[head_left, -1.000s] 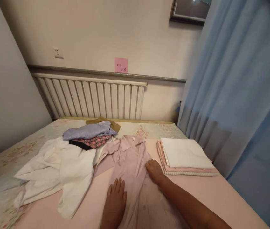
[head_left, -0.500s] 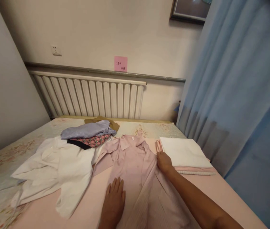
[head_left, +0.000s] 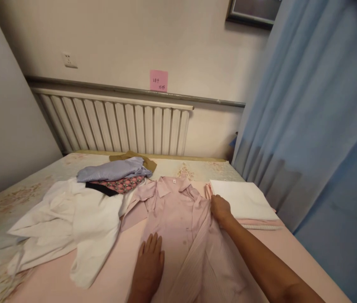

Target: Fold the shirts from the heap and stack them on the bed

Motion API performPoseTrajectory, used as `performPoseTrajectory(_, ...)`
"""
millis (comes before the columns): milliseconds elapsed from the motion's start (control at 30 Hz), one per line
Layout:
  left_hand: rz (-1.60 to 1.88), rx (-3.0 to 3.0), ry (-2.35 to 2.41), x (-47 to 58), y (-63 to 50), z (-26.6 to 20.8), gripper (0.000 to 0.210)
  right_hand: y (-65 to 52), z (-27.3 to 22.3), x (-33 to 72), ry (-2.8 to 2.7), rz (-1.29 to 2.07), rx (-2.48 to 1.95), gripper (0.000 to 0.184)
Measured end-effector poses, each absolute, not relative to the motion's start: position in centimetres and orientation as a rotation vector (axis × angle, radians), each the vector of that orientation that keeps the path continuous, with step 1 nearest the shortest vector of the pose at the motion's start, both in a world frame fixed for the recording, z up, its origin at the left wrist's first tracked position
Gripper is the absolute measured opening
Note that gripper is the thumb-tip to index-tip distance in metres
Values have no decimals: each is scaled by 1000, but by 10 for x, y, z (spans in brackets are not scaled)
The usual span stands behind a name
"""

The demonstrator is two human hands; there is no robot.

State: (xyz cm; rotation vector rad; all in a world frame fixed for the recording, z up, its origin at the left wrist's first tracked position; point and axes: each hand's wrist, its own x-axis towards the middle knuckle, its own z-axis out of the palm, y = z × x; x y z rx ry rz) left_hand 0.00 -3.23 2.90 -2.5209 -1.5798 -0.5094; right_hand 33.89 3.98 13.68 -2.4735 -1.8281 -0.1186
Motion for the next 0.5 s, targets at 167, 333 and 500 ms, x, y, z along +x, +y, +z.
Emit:
performPoseTrajectory(167, -493, -2533, -1602, 0, -33, 31, 45, 40, 133, 334, -1854, -1, -2468, 23)
performPoseTrajectory(333, -546, -2561, -1571, -3, -32, 28, 45, 57, 129, 333, -1783, 81, -2431, 20)
performPoseTrajectory(500, -598, -2587, -1638, -2, -25, 35, 39, 88, 123, 325, -1682, 128, -2385, 21)
